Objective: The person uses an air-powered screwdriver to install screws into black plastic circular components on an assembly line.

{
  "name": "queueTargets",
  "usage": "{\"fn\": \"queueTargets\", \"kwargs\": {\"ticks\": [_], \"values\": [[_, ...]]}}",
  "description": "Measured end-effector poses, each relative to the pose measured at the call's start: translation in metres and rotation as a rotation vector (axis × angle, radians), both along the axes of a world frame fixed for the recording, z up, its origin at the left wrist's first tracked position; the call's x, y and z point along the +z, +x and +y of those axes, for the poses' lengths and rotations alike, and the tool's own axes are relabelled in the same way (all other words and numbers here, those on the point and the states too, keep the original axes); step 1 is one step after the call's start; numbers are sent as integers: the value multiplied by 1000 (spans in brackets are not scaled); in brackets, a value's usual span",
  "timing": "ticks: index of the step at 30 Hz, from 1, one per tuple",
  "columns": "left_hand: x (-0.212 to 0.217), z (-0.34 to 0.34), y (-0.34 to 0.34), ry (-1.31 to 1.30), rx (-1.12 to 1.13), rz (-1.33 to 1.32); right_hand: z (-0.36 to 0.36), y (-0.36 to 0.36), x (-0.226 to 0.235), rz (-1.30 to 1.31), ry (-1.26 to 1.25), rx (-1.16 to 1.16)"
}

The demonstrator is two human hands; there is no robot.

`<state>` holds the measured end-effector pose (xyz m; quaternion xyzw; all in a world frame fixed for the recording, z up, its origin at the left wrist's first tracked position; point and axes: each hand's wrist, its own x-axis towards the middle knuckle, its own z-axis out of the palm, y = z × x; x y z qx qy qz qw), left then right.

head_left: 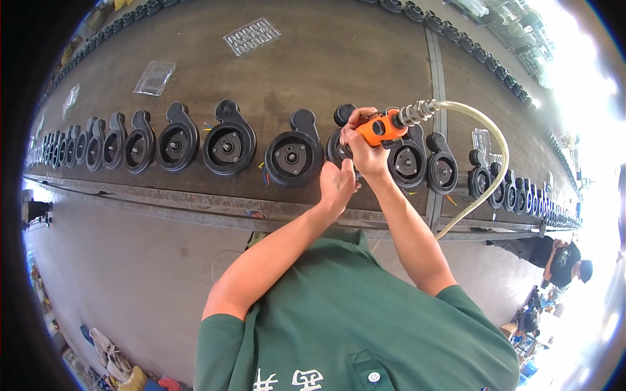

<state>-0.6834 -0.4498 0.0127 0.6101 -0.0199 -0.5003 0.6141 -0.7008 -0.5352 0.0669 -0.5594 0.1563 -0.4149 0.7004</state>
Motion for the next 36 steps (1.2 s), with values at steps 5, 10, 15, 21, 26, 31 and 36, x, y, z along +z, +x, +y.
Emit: {"fn": "queueTargets", "kwargs": {"ticks": [5, 10, 15, 21, 26, 31, 36], "values": [[2, -1, 2, -9, 3, 5, 1, -2, 6, 90, -51, -11], [2, -4, 0, 22, 23, -18, -3, -1, 0, 30, -25, -26], [-15, -3, -1, -23, 7, -12, -3, 7, 2, 6, -6, -69], [3, -1, -1, 7, 36, -19, -1, 9, 4, 86, -117, -76], [4, -2, -7, 12, 73, -14, -1, 5, -3, 54, -50, -40], [-1, -2, -7, -13, 94, -22, -1, 7, -5, 53, -104, -30], [-6, -5, -6, -9, 91, -63, -5, 9, -8, 63, -205, -31]]}}
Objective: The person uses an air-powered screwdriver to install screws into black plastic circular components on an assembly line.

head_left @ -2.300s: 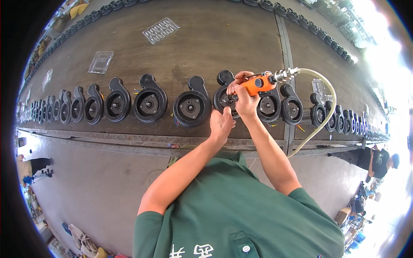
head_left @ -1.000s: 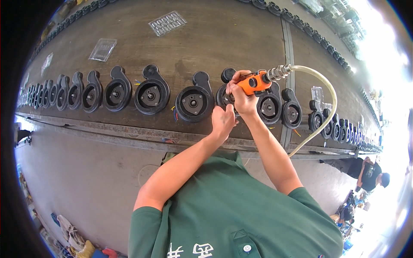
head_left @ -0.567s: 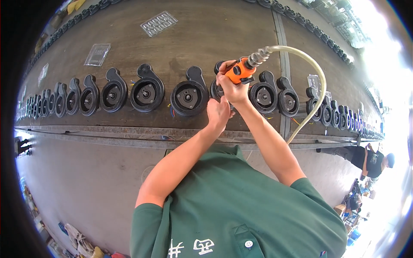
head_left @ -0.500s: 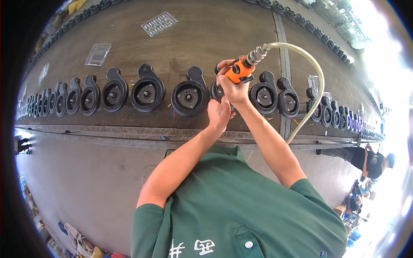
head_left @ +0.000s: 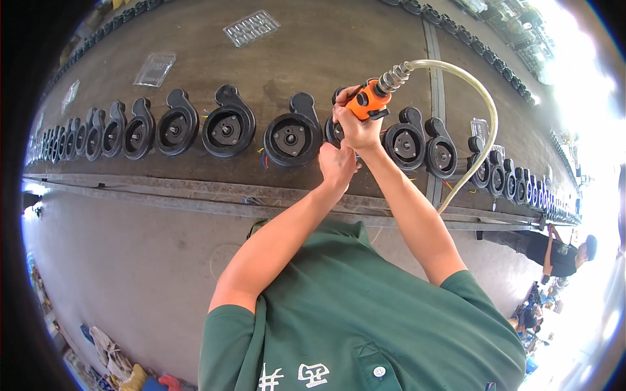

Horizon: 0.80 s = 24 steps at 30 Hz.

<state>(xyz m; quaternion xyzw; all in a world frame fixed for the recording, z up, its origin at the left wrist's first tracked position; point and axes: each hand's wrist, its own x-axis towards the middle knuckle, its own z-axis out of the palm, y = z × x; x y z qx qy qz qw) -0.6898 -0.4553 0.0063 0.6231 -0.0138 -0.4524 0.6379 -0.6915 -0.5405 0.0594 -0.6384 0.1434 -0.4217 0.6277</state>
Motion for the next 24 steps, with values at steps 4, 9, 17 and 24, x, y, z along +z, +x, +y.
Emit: {"fn": "queueTargets", "kwargs": {"ticks": [4, 9, 17, 24], "values": [[8, 0, 3, -16, 30, -11, 1, 4, 10, 58, -100, 10], [17, 6, 1, -11, -42, -55, 16, -23, 1, -49, 1, -89], [6, 5, 4, 30, -72, 11, 18, -17, 27, -36, 98, -122], [7, 4, 6, 25, -54, 27, 2, -60, 21, -98, 173, -173]]}}
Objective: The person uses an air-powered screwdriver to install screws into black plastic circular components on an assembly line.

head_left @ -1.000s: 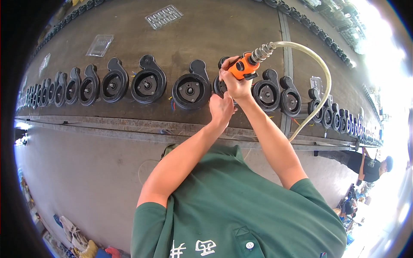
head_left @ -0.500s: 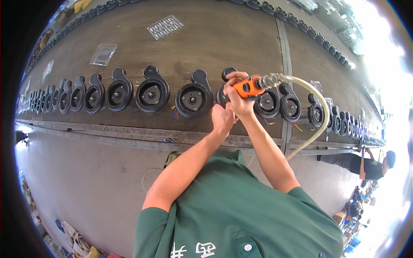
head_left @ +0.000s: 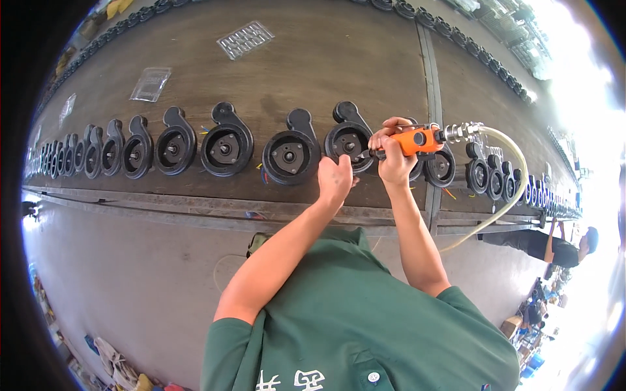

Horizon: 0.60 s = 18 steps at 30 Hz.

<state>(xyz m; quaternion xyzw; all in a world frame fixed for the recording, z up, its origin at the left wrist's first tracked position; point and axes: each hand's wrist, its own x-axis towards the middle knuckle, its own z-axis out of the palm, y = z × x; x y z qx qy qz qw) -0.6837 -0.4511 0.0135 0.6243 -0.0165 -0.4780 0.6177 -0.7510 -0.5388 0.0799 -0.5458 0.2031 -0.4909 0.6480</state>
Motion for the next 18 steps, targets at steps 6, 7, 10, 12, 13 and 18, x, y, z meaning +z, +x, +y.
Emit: {"fn": "queueTargets", "kwargs": {"ticks": [6, 7, 10, 12, 13, 18], "values": [[4, -4, 0, 30, 25, 27, -1, -9, -7, 16, 39, -66], [4, -3, 0, 25, 18, 21, -1, -9, -8, 12, 41, -68], [5, -3, 1, 12, -1, 7, -4, -9, -10, -2, 42, -57], [6, -2, 2, 13, 1, 7, -3, -8, -9, 8, 39, -38], [6, -1, 2, 14, 3, 8, -3, -8, -9, 16, 38, -27], [4, 2, -2, -30, 33, 59, 3, -13, -16, 169, -64, 154]]}}
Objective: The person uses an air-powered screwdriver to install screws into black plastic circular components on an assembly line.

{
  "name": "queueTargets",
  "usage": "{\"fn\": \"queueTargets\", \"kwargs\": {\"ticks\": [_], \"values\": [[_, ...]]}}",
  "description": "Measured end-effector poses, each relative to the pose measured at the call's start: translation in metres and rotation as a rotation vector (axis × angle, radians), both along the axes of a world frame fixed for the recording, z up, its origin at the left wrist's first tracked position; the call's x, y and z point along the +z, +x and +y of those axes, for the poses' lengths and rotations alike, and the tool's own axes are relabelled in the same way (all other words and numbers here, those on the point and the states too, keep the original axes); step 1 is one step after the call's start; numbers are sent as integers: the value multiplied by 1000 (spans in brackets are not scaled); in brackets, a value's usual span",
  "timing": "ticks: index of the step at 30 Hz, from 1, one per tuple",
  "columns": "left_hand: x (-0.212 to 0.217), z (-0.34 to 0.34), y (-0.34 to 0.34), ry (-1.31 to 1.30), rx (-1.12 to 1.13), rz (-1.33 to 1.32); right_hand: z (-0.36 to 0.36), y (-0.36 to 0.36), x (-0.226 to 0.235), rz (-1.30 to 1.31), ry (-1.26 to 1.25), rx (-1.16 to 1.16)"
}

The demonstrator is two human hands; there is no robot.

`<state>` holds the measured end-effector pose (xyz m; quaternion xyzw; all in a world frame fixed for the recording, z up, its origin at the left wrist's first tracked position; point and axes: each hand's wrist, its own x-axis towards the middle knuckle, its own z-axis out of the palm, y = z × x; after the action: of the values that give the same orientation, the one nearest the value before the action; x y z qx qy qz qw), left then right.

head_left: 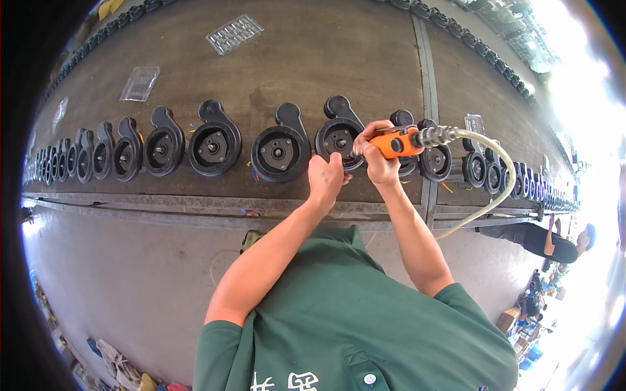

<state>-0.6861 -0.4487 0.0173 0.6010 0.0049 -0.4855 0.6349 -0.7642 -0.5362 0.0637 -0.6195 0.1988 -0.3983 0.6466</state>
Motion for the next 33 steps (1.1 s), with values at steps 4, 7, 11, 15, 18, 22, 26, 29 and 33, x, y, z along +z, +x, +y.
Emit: {"fn": "queueTargets", "kwargs": {"ticks": [4, 7, 11, 15, 18, 22, 26, 29, 33], "values": [[0, 1, -1, -4, -2, 10, 3, 1, -2, -20, 10, 6], [1, 0, -1, -24, -4, 24, 1, 1, -4, -76, 3, 12], [3, -1, 1, -26, -28, 22, 2, 4, 2, -48, -24, -23], [-5, -1, 7, -27, -89, 30, -5, 8, 14, -55, -77, -70], [-7, -2, 8, 20, -92, 64, -12, 18, 30, -168, -13, -122], [4, -7, 6, 116, -95, 82, -36, 37, 24, -120, -74, -201], [6, -10, 2, 124, -51, 171, -47, 45, 14, -195, -30, -195], [4, -8, 3, 113, -58, 173, -46, 48, 14, -189, -8, -183], [6, -10, 3, 146, -67, 178, -48, 45, 6, -153, -26, -203]]}}
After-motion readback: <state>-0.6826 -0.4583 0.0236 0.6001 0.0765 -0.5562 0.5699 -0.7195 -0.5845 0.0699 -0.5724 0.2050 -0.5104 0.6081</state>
